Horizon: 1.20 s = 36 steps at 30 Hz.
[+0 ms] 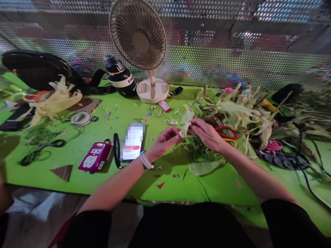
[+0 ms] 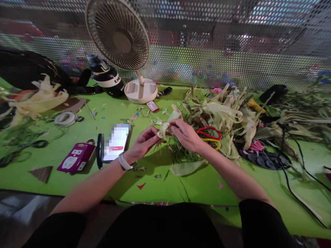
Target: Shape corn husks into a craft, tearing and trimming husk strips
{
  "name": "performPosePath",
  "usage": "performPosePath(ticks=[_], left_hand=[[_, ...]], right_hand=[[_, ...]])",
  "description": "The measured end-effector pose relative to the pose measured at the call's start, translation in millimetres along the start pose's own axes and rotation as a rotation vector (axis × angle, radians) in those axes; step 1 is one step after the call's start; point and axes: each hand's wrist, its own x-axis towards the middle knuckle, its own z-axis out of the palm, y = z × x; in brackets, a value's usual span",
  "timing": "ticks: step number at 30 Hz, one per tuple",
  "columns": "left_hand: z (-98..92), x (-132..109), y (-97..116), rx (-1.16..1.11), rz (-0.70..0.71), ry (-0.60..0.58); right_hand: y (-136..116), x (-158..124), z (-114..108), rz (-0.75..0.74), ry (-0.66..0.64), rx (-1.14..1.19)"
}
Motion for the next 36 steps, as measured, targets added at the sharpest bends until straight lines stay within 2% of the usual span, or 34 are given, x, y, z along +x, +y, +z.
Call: performPosePath(ticks=[3,7,9,12,16,19,26,30,34,36], left_hand=[[1.3,-1,2,0.015,0.003,-0.036],[1.5,0,2,0.018,0.015,-0.075],[1.1,0,1,0.025,0.015,-0.084],[1.7,0,1,0.048,0.008,-0.079],[5.0,1,5,0.104,0.018,-0.046],[6.8,2,6,0.139,0.054,-0.017],[4.5,3,3,0.209,0.06,-0.041],[2.7,3,2,0.233,0.059,-0.068],[-0.1,3,5,0.236,0.054,-0.101],[-1.5,2,8,0.254,0.014,-0.141]], right_hand=[[-1,0,1,-0.013,-0.063,0.037],[2,-1,5,-0.012,-0.074,0.111],[4,-2,9,0.032,-0.036,0.129],[4,-5,16,0.079,0.11,0.06],[0,-7,19,0.052,0.257,-0.035],[2,-7,20,0.065,0.293,-0.04],[8,-6,24,0.071,0.233,0.173],[5,-6,23,0.081,0.325,0.277],[4,-5,18,0.029,0.47,0.249],[5,-4,17,0.011,0.5,0.23]])
